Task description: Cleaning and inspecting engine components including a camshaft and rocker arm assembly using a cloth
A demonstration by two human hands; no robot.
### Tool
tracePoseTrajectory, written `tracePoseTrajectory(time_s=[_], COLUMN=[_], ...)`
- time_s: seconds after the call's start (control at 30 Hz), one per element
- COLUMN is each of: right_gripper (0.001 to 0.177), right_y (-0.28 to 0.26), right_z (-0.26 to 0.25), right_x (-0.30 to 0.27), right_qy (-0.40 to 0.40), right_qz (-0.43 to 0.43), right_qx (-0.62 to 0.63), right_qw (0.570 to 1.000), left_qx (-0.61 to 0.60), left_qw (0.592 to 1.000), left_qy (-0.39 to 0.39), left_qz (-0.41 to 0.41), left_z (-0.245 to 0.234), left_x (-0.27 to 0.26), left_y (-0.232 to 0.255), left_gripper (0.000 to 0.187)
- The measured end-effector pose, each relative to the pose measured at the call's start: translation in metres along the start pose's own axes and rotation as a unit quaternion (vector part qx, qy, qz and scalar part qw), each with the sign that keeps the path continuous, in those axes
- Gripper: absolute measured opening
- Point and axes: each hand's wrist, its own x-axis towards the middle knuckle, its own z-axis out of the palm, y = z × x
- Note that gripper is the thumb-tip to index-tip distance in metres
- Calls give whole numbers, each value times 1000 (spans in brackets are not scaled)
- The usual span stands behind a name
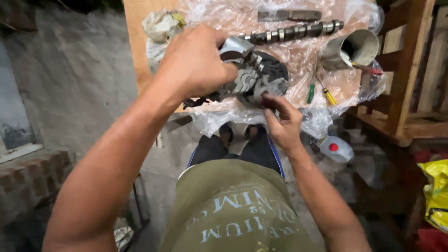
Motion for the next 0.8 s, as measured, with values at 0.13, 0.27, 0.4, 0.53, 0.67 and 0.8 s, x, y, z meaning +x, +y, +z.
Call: tracePoseTrajectory(time_s=[0.13,0.27,0.4,0.53,0.67,0.8], right_gripper=[60,30,42,91,36,22], right_y=[0,9,59,66,168,159], right_z=[15,-6,-45,5,-8,-44], right_x=[33,58,29,21,-26,-38], right_qy=[-120,-247,55,-22,10,91], right_qz=[-109,-225,-239,291,18,37], right_qx=[-85,-423,-282,-187,-369,-252], right_qw=[983,842,928,938,929,963], left_qx=[15,-17,-31,-51,-69,-126], left_qw=[998,999,997,996,996,989], left_qy=[36,-38,-19,-26,-24,44], left_qz=[47,-18,-68,-68,-43,57], left_z=[1,-1,-6,-8,-10,-35], left_x=[4,-6,-4,-3,-6,-47], left_y=[7,17,5,3,2,-23], left_gripper=[20,15,11,9,7,13])
